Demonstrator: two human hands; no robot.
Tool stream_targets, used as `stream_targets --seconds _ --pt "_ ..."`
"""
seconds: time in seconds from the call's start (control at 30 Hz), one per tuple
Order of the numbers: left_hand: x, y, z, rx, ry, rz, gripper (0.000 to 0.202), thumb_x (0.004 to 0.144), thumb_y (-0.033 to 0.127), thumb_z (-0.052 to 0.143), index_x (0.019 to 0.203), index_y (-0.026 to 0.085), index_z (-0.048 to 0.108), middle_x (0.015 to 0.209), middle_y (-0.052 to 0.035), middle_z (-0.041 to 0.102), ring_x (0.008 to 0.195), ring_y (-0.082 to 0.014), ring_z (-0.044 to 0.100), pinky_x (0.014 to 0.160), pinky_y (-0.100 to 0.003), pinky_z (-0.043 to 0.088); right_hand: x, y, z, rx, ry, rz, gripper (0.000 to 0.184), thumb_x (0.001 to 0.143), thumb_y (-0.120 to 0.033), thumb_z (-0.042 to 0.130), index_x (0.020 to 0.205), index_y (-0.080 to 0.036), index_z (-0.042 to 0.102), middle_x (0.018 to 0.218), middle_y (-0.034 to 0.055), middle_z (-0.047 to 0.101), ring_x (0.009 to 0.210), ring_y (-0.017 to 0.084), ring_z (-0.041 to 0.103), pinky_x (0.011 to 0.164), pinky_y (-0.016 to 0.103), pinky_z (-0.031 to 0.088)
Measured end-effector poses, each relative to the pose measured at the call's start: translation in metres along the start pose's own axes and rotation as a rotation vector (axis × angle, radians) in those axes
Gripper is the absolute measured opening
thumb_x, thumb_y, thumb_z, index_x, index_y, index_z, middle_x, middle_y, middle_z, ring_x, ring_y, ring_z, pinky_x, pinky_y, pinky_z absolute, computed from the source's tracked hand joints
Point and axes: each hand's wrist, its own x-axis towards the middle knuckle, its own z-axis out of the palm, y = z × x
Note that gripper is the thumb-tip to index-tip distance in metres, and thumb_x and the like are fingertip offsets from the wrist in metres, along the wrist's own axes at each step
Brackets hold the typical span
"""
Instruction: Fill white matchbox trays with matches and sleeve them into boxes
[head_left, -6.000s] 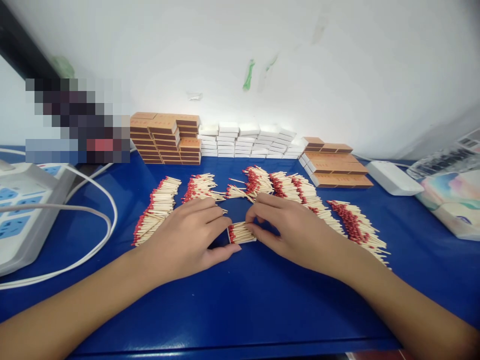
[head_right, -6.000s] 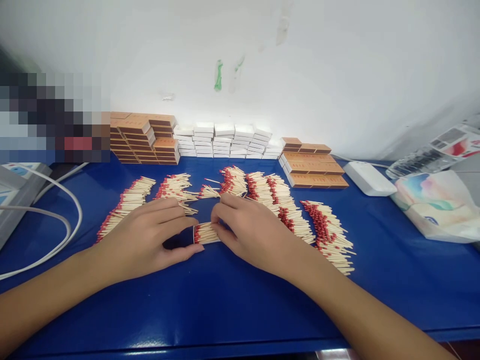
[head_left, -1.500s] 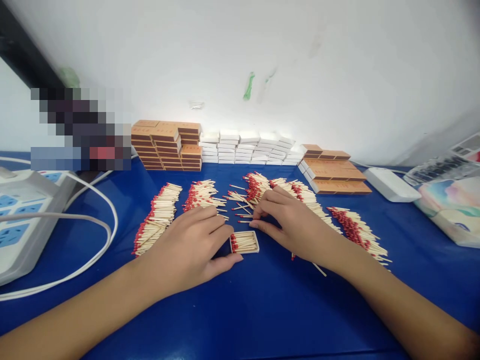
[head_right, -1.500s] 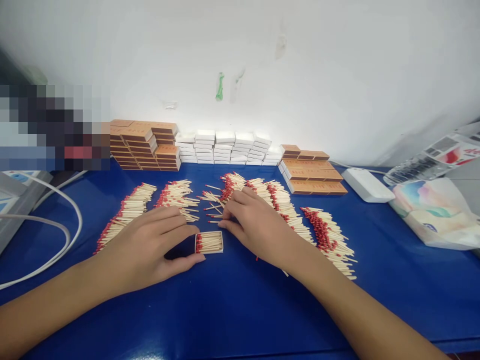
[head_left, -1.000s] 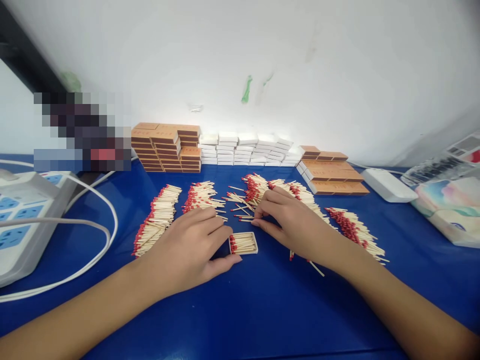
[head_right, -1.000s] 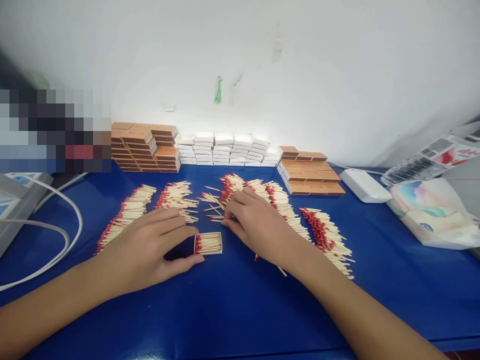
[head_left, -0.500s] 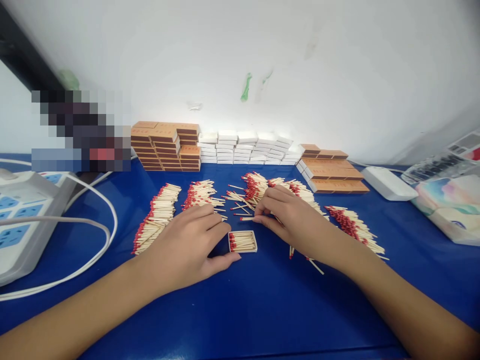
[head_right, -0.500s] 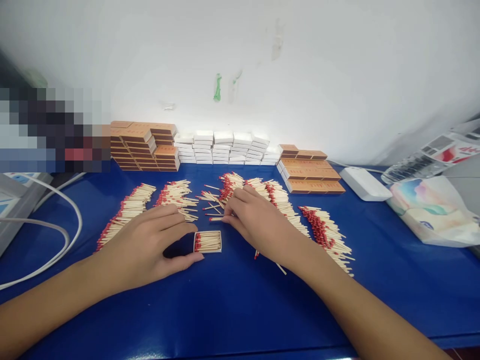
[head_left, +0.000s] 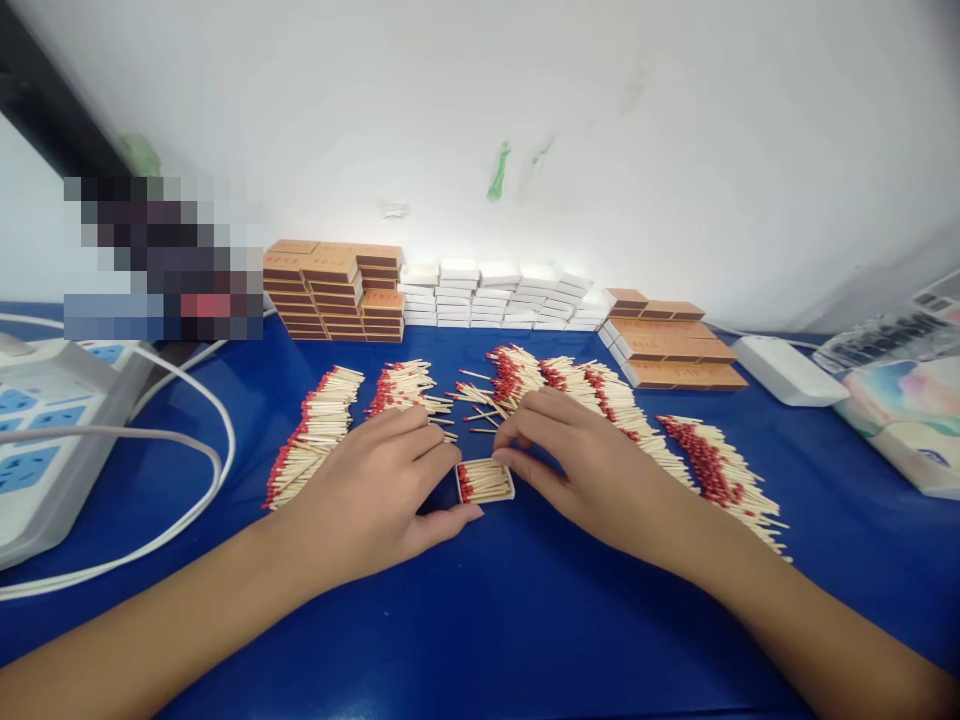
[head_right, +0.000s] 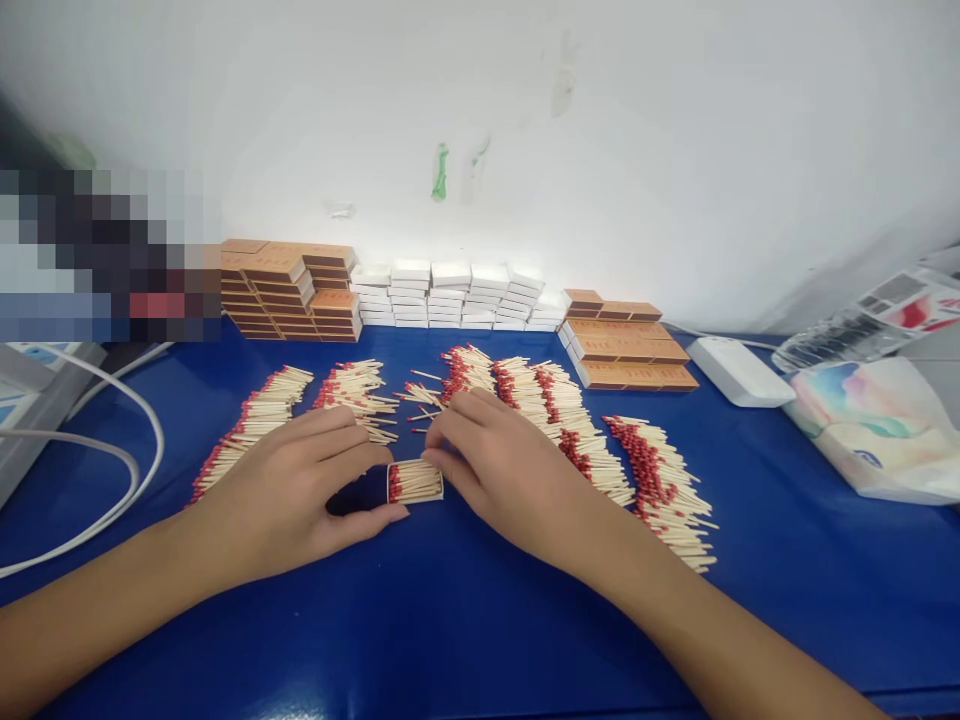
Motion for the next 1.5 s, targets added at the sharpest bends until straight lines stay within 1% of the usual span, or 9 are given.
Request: stream_targets --seconds 0.13,0.37,0.5,0.67,0.93,1.1,1.2,1.3,1.5 --pt "-0.001 0.0 0.0 -0.004 -0.008 0.0 0.029 0.102 0.045 0.07 0.098 0.016 0.071 0.083 -0.0047 0.067 0.084 -0.0246 0.063 0.079 -0.041 0.053 0.002 0.012 0.006 -0.071 0.044 0.005 0.012 0.108 -0.019 0.06 0.105 -0.02 0.071 0.102 0.0103 0.07 0.102 0.028 0.065 0.09 0.044 0.054" --pt "-0.002 0.0 -0.001 0.003 -0.007 -0.001 0.03 0.103 0.045 0.069 0.097 0.015 0.071 0.084 -0.0048 0.068 0.084 -0.0246 0.063 0.08 -0.042 0.054 0.008 0.014 0.016 -0.089 0.082 0.032 0.011 0.102 -0.016 0.07 0.092 -0.021 0.065 0.092 0.0065 0.068 0.092 0.025 0.063 0.079 0.037 0.051" --pt "-0.002 0.0 -0.001 0.008 -0.007 0.007 0.03 0.102 0.045 0.069 0.097 0.016 0.072 0.083 -0.0048 0.068 0.084 -0.0244 0.062 0.08 -0.042 0.054 0.011 0.018 0.019 -0.114 0.1 0.051 0.007 0.102 -0.021 0.071 0.098 -0.019 0.066 0.098 0.0089 0.069 0.096 0.027 0.062 0.082 0.04 0.051" --pt "-0.002 0.001 0.0 0.013 -0.012 0.008 0.031 0.102 0.046 0.07 0.096 0.015 0.072 0.084 -0.0051 0.068 0.085 -0.0253 0.063 0.08 -0.042 0.054 0.016 0.021 0.025 -0.141 0.126 0.121 0.015 0.103 -0.018 0.069 0.089 -0.02 0.064 0.092 0.0073 0.069 0.091 0.026 0.062 0.087 0.041 0.05" --pt "-0.001 0.0 0.0 0.02 -0.008 0.003 0.031 0.102 0.046 0.07 0.097 0.016 0.071 0.084 -0.0045 0.068 0.085 -0.0249 0.064 0.081 -0.041 0.053 0.012 0.017 0.006 -0.114 -0.064 0.207 0.02 0.105 -0.022 0.069 0.086 -0.021 0.061 0.096 0.0078 0.07 0.096 0.026 0.064 0.082 0.036 0.048" --pt "-0.003 -0.001 0.0 0.032 0.003 0.006 0.031 0.102 0.046 0.069 0.097 0.016 0.071 0.084 -0.004 0.068 0.084 -0.0249 0.063 0.081 -0.042 0.053 0.003 0.022 -0.011 -0.064 -0.221 0.228 0.018 0.104 -0.029 0.071 0.09 -0.023 0.061 0.093 0.0041 0.068 0.087 0.023 0.062 0.071 0.032 0.044" --pt "-0.003 -0.001 0.0 0.025 -0.002 0.006 0.031 0.102 0.047 0.069 0.095 0.017 0.07 0.084 -0.0039 0.068 0.084 -0.0241 0.063 0.081 -0.041 0.053 0.001 0.024 -0.017 -0.027 -0.279 0.206 0.019 0.106 -0.024 0.067 0.088 -0.023 0.061 0.093 0.0031 0.068 0.084 0.021 0.061 0.07 0.032 0.042" --pt "-0.002 0.001 0.0 0.021 0.0 0.012 0.032 0.102 0.047 0.07 0.094 0.017 0.07 0.082 -0.0034 0.067 0.083 -0.0235 0.062 0.079 -0.04 0.052 0.0 0.022 -0.019 -0.002 -0.283 0.189 0.02 0.106 -0.019 0.062 0.086 -0.022 0.061 0.094 0.0033 0.068 0.085 0.02 0.061 0.071 0.031 0.043" --pt "-0.001 0.002 -0.002 0.01 0.009 0.022 0.031 0.101 0.046 0.072 0.091 0.017 0.069 0.081 -0.0027 0.066 0.082 -0.0233 0.06 0.076 -0.039 0.051 0.0 0.019 -0.012 -0.024 -0.218 0.169 0.015 0.105 -0.021 0.064 0.091 -0.023 0.062 0.093 0.0027 0.067 0.086 0.02 0.06 0.072 0.032 0.043"
